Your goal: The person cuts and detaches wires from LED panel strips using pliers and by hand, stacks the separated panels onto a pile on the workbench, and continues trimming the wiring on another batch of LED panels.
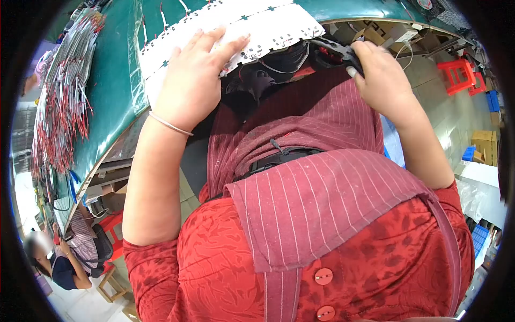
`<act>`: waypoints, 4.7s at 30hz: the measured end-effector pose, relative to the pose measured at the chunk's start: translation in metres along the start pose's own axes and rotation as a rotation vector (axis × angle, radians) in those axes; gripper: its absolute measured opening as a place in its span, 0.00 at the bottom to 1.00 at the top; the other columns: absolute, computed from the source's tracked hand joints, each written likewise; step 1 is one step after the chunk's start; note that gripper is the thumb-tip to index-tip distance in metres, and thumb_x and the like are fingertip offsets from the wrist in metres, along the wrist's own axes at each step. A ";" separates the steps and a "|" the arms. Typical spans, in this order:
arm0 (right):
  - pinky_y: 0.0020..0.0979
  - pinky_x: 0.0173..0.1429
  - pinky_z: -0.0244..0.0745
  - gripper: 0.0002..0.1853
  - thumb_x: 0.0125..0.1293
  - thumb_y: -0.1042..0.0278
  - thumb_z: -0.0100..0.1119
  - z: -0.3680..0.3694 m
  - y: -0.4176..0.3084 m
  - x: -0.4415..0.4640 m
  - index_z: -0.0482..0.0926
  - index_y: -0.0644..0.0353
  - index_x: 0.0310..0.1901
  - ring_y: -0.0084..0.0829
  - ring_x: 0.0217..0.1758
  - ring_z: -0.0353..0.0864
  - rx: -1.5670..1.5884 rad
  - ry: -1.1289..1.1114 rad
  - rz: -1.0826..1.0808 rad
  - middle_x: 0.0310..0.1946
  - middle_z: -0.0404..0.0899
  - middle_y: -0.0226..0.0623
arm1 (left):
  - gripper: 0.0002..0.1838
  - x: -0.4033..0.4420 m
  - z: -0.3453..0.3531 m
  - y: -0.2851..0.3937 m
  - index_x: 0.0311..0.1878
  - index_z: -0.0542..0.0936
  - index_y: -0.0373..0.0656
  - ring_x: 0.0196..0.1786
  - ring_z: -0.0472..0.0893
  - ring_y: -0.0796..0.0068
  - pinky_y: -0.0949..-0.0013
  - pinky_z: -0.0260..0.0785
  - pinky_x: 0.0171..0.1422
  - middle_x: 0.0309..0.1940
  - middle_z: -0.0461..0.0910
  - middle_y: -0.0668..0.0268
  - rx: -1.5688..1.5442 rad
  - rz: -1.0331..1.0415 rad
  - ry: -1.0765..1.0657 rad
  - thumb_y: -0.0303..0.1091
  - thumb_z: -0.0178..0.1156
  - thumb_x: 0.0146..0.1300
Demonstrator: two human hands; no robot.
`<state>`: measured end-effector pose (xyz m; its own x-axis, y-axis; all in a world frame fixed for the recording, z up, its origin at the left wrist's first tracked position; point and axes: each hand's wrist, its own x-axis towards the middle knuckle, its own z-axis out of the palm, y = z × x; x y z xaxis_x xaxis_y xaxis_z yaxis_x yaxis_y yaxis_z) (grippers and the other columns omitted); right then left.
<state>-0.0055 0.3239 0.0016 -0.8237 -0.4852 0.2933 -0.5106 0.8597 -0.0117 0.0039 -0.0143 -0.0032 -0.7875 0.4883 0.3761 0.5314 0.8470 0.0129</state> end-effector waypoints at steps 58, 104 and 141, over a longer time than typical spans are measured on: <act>0.45 0.59 0.74 0.12 0.66 0.59 0.66 0.046 0.045 0.136 0.82 0.58 0.44 0.50 0.51 0.80 0.048 0.641 0.024 0.42 0.82 0.45 | 0.23 -0.031 -0.018 -0.025 0.57 0.85 0.46 0.67 0.79 0.56 0.59 0.70 0.71 0.61 0.84 0.58 -0.165 -0.195 0.133 0.22 0.70 0.56; 0.34 0.55 0.83 0.24 0.82 0.55 0.50 0.047 -0.051 0.011 0.71 0.65 0.69 0.27 0.47 0.82 1.940 -0.498 0.543 0.58 0.82 0.42 | 0.24 0.087 -0.043 -0.116 0.58 0.83 0.43 0.52 0.84 0.61 0.63 0.75 0.59 0.51 0.85 0.58 0.028 -0.136 0.047 0.46 0.70 0.64; 0.34 0.40 0.76 0.16 0.75 0.56 0.61 0.078 -0.041 0.077 0.87 0.60 0.37 0.30 0.29 0.79 1.038 -0.329 0.347 0.27 0.84 0.34 | 0.19 0.095 0.008 0.027 0.61 0.83 0.44 0.49 0.86 0.48 0.54 0.76 0.57 0.46 0.87 0.50 -0.162 -0.049 -0.149 0.36 0.57 0.70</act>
<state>-0.0671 0.2391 -0.0504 -0.9067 -0.3971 -0.1422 -0.0748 0.4832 -0.8723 -0.0591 0.0565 0.0249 -0.8448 0.4829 0.2305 0.5248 0.8317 0.1811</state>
